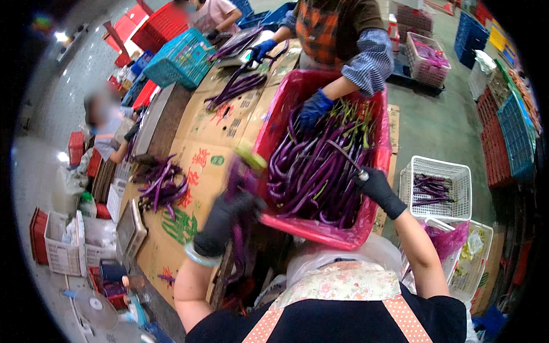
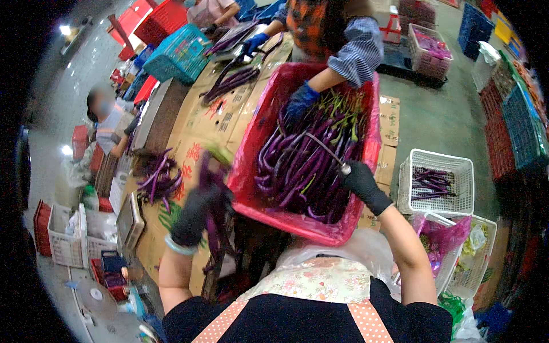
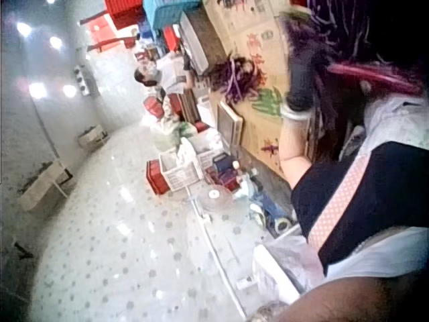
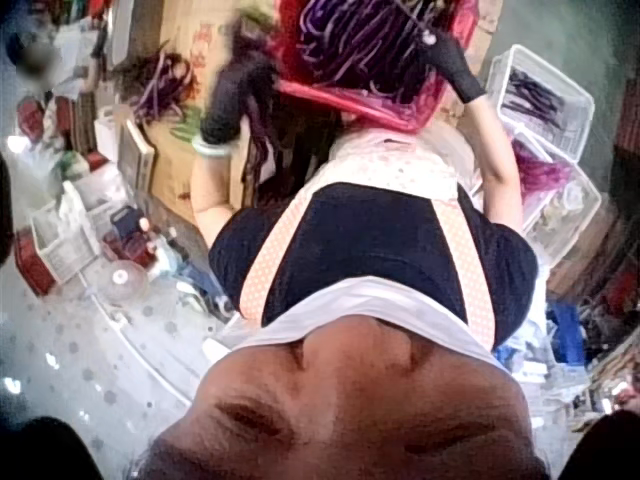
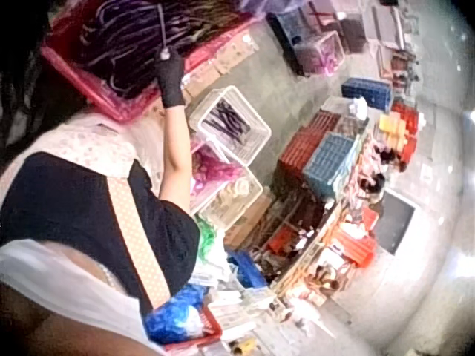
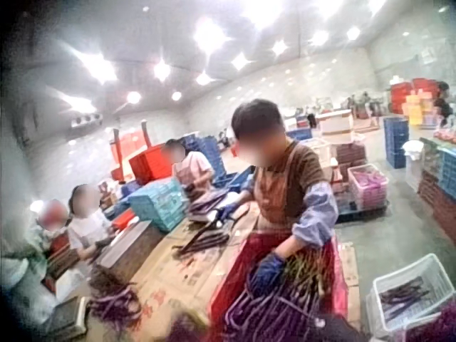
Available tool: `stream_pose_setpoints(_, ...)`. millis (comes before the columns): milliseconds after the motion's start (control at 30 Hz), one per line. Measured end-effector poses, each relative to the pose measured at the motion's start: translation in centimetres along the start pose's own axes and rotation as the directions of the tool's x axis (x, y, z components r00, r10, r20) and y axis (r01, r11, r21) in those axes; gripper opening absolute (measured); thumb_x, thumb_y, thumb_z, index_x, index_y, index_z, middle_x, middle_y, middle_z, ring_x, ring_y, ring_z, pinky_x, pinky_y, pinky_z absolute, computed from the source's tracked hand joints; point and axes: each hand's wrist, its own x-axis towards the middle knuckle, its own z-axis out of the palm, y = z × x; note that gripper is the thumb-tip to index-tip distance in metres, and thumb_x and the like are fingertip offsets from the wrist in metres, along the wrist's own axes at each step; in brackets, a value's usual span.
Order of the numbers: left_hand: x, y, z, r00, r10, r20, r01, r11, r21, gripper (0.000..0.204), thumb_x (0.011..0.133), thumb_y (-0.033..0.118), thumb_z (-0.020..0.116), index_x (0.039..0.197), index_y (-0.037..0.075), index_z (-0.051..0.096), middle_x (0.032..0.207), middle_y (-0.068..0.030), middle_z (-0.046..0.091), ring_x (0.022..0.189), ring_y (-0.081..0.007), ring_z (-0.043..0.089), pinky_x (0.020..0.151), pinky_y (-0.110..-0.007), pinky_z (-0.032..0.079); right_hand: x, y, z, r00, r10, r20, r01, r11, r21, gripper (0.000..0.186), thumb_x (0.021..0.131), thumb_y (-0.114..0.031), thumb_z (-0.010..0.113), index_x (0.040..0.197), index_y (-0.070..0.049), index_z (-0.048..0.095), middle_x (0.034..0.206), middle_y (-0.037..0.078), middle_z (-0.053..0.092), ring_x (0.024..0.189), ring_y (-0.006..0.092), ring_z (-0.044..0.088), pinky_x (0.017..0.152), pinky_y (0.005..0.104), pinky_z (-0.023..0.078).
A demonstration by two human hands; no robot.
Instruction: The person trims the stems off long purple eggplants using a small knife and places them into a red basket. They also move a white basket and handle a plastic bag during the process.
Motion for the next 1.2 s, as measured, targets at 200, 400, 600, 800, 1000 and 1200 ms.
stream_pose_setpoints(200, 2.4, 1.3, -8.0, 0.833, 0.422, -0.357, -0.538, 0.469, -0.701, 0.037, 0.09, 0.024, 0.049, 0.115, -0.003, 0.047, 0.086, -0.0095, 0.059, 0.075, -0.0179, 0.058, 0.071, -0.027, 0.051, -0.7, -9.6, 2.7, 0.946, -0.32, 0.051, 0.262, 0.849, 0.458, 0.028, 0.08, -0.012, 0.063, 0.107, -0.008, 0.061, 0.092, 0.006, 0.065, 0.08, 0.0104, 0.057, 0.071, 0.0272, 0.045)
stream_pose_setpoints(400, 4.6, -2.9, -12.6, 0.76, 0.345, -0.55, -0.611, 0.091, -0.786, 0.032, 0.088, 0.023, 0.054, 0.109, -0.001, 0.05, 0.089, -0.0099, 0.057, 0.076, -0.0202, 0.056, 0.075, -0.03, 0.049, -2.3, -17.6, 4.6, 0.769, -0.38, 0.515, -0.218, 0.601, 0.769, 0.04, 0.09, -0.025, 0.049, 0.121, 0.0, 0.049, 0.115, 0.006, 0.057, 0.093, 0.0073, 0.052, 0.084, 0.0238, 0.039)
stream_pose_setpoints(600, 3.4, -6.9, -17.7, 0.586, 0.334, -0.738, -0.809, 0.203, -0.551, 0.032, 0.089, 0.029, 0.05, 0.105, 0.002, 0.055, 0.1, -0.0106, 0.06, 0.092, -0.0215, 0.057, 0.088, -0.035, 0.045, -2.2, -20.6, 7.2, 0.709, -0.375, 0.598, -0.238, 0.671, 0.702, 0.064, 0.072, -0.036, 0.065, 0.117, 0.006, 0.05, 0.087, 0.013, 0.065, 0.065, 0.0081, 0.057, 0.056, 0.0189, 0.045)
stream_pose_setpoints(800, -0.6, -7.9, -13.6, 0.771, 0.278, -0.573, -0.635, 0.271, -0.723, 0.041, 0.086, 0.013, 0.05, 0.126, 0.004, 0.042, 0.114, -0.0145, 0.054, 0.104, -0.0253, 0.054, 0.09, -0.037, 0.045, -0.6, -22.2, 13.1, 0.766, -0.361, 0.532, -0.279, 0.56, 0.78, 0.049, 0.071, -0.031, 0.064, 0.102, 0.007, 0.059, 0.079, 0.011, 0.064, 0.057, 0.0091, 0.054, 0.05, 0.021, 0.043)
stream_pose_setpoints(1000, -1.5, -12.6, -16.6, 0.738, 0.228, -0.635, -0.66, 0.441, -0.608, 0.045, 0.085, 0.01, 0.053, 0.127, 0.002, 0.038, 0.106, -0.0148, 0.057, 0.096, -0.0249, 0.057, 0.085, -0.036, 0.047, -0.3, -25.9, 17.7, 0.696, -0.265, 0.667, -0.225, 0.803, 0.553, 0.029, 0.078, -0.006, 0.061, 0.105, 0.002, 0.059, 0.09, 0.004, 0.063, 0.08, 0.0106, 0.056, 0.073, 0.0259, 0.045)
stream_pose_setpoints(1200, -4.2, -12.3, -19.4, 0.773, 0.346, -0.532, -0.608, 0.642, -0.467, 0.048, 0.087, 0.025, 0.054, 0.126, 0.0, 0.039, 0.098, -0.0125, 0.061, 0.092, -0.0232, 0.06, 0.084, -0.033, 0.047, 0.4, -32.3, 23.0, 0.675, -0.375, 0.635, -0.163, 0.764, 0.624, 0.035, 0.083, -0.014, 0.06, 0.113, 0.002, 0.055, 0.088, 0.005, 0.063, 0.07, 0.0099, 0.056, 0.062, 0.0243, 0.046)
